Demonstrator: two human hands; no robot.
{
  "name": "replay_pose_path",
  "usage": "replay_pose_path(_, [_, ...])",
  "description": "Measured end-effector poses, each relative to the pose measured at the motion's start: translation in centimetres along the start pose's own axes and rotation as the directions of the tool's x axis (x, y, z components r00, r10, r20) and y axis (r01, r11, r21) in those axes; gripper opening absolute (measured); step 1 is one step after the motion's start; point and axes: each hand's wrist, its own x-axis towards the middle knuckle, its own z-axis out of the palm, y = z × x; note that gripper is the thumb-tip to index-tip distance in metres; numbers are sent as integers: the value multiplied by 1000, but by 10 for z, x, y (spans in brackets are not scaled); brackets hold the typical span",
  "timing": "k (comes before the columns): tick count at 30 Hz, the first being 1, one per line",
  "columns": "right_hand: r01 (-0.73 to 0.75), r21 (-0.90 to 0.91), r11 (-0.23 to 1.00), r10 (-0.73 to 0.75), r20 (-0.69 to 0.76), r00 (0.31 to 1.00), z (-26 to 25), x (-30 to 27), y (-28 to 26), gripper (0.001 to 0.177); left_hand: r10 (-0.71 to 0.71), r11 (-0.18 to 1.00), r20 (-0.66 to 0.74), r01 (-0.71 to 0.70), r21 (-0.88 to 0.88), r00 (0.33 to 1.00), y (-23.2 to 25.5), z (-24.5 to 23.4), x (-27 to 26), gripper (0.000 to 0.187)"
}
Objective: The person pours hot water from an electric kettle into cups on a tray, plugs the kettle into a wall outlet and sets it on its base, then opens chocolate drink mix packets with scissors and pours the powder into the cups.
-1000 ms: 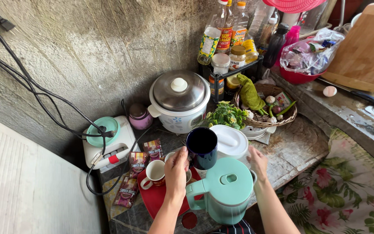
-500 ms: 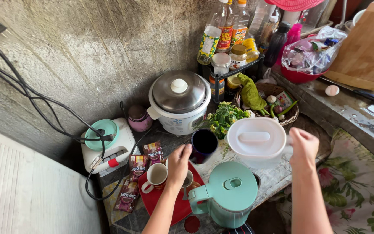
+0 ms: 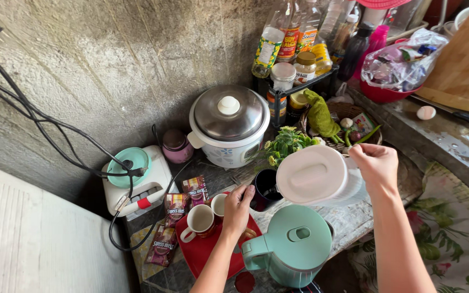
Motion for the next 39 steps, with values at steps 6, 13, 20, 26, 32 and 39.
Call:
replay_pose_path(6, [108,-268,957,-104,30,994,10,-8,-24,31,-48,999,-2,48,23,999,-8,-4,-2,50])
replay_pose_path(13, [153,-335,930,-143,54,988,16,-12,-43,29,-65,996,4,65,-62,998,-11,-3,-6,45])
replay_pose_path(20, [142,-359,923,-127,65,990,19,-13,-46,30,-94,989,6,95,-113,996,-14,-5,-8,40])
replay_pose_path(26, [166,-370,914,-146,80,986,19,-14,-48,28,-135,982,14,136,-134,991,-19,-4,-11,43])
replay_pose_path(32, [130,-373,919,-104,88,991,20,-12,-48,25,-147,977,18,148,-153,989,-23,-1,-12,40])
replay_pose_path(39, [162,-401,902,-127,111,986,24,-11,-49,25,-175,963,23,176,-206,984,-30,0,-14,42])
